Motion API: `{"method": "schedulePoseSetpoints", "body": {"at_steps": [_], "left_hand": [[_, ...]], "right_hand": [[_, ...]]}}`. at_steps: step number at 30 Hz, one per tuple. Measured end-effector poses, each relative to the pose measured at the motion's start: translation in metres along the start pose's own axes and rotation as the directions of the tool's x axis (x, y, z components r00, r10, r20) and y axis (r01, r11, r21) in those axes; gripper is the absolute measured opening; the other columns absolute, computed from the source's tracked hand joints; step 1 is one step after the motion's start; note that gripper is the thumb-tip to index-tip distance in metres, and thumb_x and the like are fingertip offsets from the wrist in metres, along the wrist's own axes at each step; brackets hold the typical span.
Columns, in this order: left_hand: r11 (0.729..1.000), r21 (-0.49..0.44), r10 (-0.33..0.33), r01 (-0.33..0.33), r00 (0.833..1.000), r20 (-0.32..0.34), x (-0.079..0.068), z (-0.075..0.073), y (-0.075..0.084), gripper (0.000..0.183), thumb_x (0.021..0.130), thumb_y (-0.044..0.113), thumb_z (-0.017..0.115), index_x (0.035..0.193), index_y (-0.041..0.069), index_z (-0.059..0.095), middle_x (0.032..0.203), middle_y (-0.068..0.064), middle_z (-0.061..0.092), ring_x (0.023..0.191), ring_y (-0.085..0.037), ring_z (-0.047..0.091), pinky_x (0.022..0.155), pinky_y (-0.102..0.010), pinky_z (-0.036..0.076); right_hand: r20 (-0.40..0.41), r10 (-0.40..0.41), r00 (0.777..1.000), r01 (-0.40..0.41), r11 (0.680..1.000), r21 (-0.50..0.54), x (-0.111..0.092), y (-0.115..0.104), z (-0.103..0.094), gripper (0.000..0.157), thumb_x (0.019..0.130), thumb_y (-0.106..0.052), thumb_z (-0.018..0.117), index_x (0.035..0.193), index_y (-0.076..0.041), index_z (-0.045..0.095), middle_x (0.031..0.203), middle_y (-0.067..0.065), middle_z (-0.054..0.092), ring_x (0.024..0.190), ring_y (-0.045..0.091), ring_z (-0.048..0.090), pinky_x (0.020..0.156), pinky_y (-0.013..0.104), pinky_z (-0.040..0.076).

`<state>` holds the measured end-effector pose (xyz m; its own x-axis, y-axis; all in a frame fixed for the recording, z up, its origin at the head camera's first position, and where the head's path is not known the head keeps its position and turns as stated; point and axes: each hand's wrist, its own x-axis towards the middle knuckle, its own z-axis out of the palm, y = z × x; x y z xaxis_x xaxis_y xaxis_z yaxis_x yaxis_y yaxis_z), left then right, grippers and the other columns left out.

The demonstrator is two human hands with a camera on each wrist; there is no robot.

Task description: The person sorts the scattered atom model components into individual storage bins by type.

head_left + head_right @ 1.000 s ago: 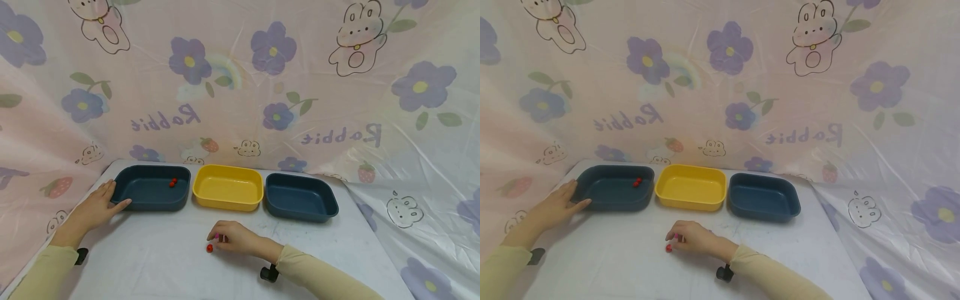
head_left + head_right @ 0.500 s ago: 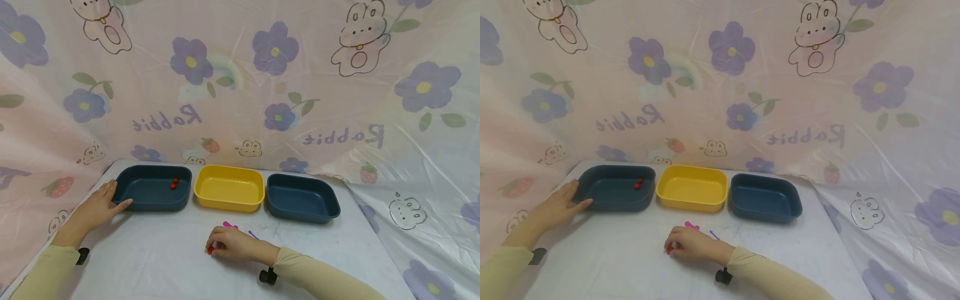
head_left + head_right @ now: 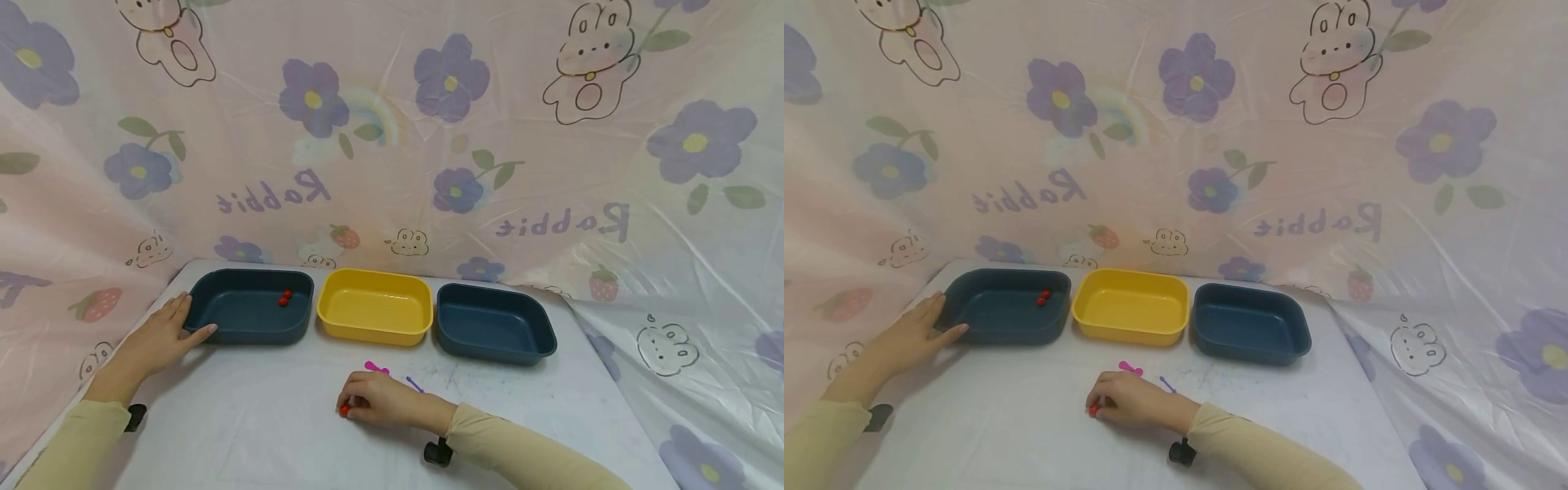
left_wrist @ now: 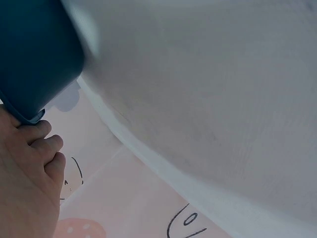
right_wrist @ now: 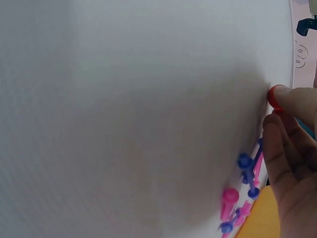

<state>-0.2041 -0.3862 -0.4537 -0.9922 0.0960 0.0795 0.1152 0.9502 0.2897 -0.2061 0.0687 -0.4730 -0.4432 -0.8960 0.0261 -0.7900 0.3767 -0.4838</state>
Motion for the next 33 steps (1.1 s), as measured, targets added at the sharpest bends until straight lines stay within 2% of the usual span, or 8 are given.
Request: {"method": "schedulePoseSetpoints", "body": {"at_steps": [16, 24, 33], "left_hand": [[1.000, -0.009, 0.003, -0.003, 1.000, 0.001, 0.000, 0.001, -0.002, 0.102, 0.105, 0.059, 0.049, 0.154, -0.023, 0.014, 0.161, -0.045, 0.013, 0.148, -0.063, 0.015, 0.115, -0.076, 0.019], [1.000, -0.004, -0.002, 0.002, 1.000, 0.002, 0.000, 0.002, -0.003, 0.101, 0.105, 0.059, 0.049, 0.155, -0.022, 0.013, 0.161, -0.044, 0.013, 0.148, -0.062, 0.015, 0.114, -0.077, 0.019], [1.000, -0.007, -0.007, 0.007, 1.000, 0.000, 0.000, 0.000, 0.000, 0.102, 0.105, 0.060, 0.049, 0.155, -0.022, 0.014, 0.161, -0.044, 0.014, 0.147, -0.063, 0.017, 0.113, -0.077, 0.020]], "right_hand": [[-0.064, -0.015, 0.998, 0.016, 1.000, 0.023, 0.000, -0.004, -0.006, 0.015, 0.096, -0.014, 0.077, 0.111, -0.016, 0.076, 0.102, -0.007, 0.067, 0.083, -0.001, 0.056, 0.077, 0.007, 0.048], [-0.152, -0.049, 0.987, 0.061, 0.995, 0.075, 0.007, -0.002, -0.011, 0.016, 0.098, -0.013, 0.075, 0.113, -0.011, 0.075, 0.105, -0.002, 0.070, 0.080, -0.002, 0.056, 0.073, 0.010, 0.052], [-0.260, -0.024, 0.965, 0.066, 0.986, 0.155, 0.016, -0.001, -0.017, 0.019, 0.097, -0.009, 0.075, 0.116, -0.008, 0.074, 0.107, -0.001, 0.072, 0.086, 0.000, 0.059, 0.075, 0.015, 0.055]]}}
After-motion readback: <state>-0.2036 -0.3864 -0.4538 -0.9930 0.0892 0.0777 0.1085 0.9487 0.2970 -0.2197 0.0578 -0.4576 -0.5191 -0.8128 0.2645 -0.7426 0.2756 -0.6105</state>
